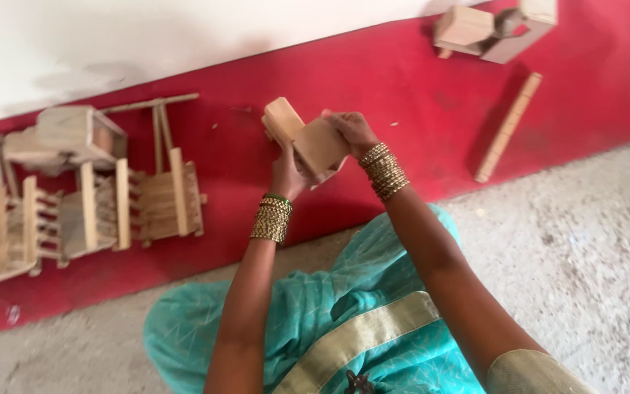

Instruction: The person sits on the floor and assembles small wooden toy furniture, fitting parts together by hand. They pick up chair and cart frames, insert wooden pieces into slots, press joints together, and set finished toys in a row on the red mat.

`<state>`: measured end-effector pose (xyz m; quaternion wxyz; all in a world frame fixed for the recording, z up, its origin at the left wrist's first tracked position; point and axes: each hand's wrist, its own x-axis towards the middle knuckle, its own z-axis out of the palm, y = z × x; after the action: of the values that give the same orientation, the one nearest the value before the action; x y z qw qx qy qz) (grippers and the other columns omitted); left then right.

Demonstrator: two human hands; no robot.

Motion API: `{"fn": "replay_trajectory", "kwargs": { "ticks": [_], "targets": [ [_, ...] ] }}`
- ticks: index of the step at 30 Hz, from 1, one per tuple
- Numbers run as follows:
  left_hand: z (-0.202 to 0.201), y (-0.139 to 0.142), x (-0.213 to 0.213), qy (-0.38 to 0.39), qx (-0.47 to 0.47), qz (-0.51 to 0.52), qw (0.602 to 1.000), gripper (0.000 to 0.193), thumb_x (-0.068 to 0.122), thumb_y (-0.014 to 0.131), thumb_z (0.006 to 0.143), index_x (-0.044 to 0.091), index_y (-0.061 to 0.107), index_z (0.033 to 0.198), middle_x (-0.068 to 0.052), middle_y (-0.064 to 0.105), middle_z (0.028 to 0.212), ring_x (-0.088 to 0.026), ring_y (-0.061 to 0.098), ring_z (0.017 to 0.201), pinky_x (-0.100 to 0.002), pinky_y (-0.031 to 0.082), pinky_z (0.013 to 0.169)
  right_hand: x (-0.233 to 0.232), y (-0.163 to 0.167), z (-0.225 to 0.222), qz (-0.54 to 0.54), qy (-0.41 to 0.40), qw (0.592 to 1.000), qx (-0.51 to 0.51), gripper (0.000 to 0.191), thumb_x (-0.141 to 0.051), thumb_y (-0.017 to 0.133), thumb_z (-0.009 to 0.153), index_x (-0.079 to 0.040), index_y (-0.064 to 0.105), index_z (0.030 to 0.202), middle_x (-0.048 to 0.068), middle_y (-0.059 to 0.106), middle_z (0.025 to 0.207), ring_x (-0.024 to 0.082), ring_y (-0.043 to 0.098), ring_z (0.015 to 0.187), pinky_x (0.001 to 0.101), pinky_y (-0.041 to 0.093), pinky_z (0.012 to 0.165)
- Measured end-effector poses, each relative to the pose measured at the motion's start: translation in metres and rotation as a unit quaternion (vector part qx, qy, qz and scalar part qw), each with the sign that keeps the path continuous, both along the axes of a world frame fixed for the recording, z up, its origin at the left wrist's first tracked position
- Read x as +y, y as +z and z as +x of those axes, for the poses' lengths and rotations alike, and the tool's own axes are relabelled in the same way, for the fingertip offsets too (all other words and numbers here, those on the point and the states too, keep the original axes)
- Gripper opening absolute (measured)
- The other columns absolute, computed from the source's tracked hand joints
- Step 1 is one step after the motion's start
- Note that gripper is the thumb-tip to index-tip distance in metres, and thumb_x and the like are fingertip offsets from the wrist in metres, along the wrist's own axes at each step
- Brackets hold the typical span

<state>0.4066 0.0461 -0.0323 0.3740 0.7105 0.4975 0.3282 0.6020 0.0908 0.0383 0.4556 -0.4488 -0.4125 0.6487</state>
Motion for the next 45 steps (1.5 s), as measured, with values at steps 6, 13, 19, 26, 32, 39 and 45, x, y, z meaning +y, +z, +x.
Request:
{"fn": "replay_trajectory", "kwargs": {
  "ticks": [6,13,19,26,32,39,45],
  "targets": [
    [-0.007,-0.002,-0.001,0.057,0.063,-0.036,0.996,0.106,0.013,0.086,0.07,0.001,0.014,0.147,-0.028,0.066,0.116,-0.042,0.069,0.101,-0.044,0.062,0.084,0.0,-0.006,-0.039,0.206,-0.146,0.956,-0.151,0.026,0.0,0.064,0.092,0.0,0.072,0.117,0.011,0.072,0.105,0.017,0.069,0.091,0.0298,0.064,0.082],
    [0.005,0.003,-0.004,0.08,-0.308,-0.183,0.93,0.101,0.052,0.065,0.082,-0.002,0.02,0.154,-0.023,0.063,0.127,-0.031,0.069,0.11,-0.036,0.064,0.084,-0.062,-0.011,-0.06,0.47,0.004,0.632,-0.616,0.078,-0.009,0.071,0.064,0.018,0.049,0.134,0.036,0.052,0.136,0.048,0.048,0.134,0.0609,0.039,0.109],
    [0.013,0.013,-0.005,0.065,-0.165,-0.185,0.967,0.105,0.062,0.07,0.079,-0.005,0.027,0.148,-0.022,0.063,0.13,-0.03,0.07,0.11,-0.035,0.063,0.083,-0.088,-0.016,-0.022,0.562,0.063,0.67,-0.481,0.059,0.012,0.053,0.09,0.003,0.041,0.148,0.025,0.044,0.156,0.035,0.036,0.154,0.0566,0.038,0.127],
    [0.01,0.026,-0.017,0.107,0.008,-0.011,0.994,0.106,0.041,0.089,0.078,-0.006,0.019,0.142,-0.026,0.06,0.129,-0.037,0.067,0.111,-0.042,0.06,0.091,-0.083,-0.004,-0.028,0.482,-0.073,0.743,-0.458,0.025,-0.003,0.076,0.086,-0.003,0.072,0.111,0.014,0.066,0.122,0.03,0.066,0.104,0.0402,0.063,0.084],
    [0.014,0.019,-0.012,0.121,0.004,-0.01,0.993,0.112,0.029,0.093,0.071,-0.005,0.015,0.144,-0.027,0.058,0.13,-0.038,0.065,0.112,-0.043,0.058,0.09,-0.066,0.001,-0.047,0.5,-0.109,0.705,-0.491,0.011,-0.004,0.08,0.085,-0.008,0.075,0.094,0.007,0.071,0.091,0.022,0.068,0.084,0.0355,0.062,0.068],
    [0.011,0.011,-0.014,0.113,-0.045,0.019,0.992,0.09,0.008,0.081,0.077,-0.001,0.022,0.145,-0.026,0.06,0.13,-0.038,0.066,0.116,-0.041,0.061,0.094,-0.031,0.015,-0.07,0.585,-0.048,0.63,-0.509,0.011,0.001,0.076,0.084,-0.008,0.074,0.09,0.007,0.071,0.084,0.02,0.068,0.075,0.029,0.059,0.052],
    [0.013,0.017,-0.011,0.123,-0.025,-0.061,0.99,0.101,0.001,0.084,0.069,0.001,0.017,0.145,-0.029,0.052,0.134,-0.04,0.061,0.117,-0.041,0.057,0.095,-0.054,0.021,-0.037,0.617,-0.001,0.638,-0.461,0.011,0.0,0.073,0.089,-0.009,0.069,0.085,0.008,0.071,0.085,0.019,0.067,0.076,0.0311,0.058,0.052]
  ]
}}
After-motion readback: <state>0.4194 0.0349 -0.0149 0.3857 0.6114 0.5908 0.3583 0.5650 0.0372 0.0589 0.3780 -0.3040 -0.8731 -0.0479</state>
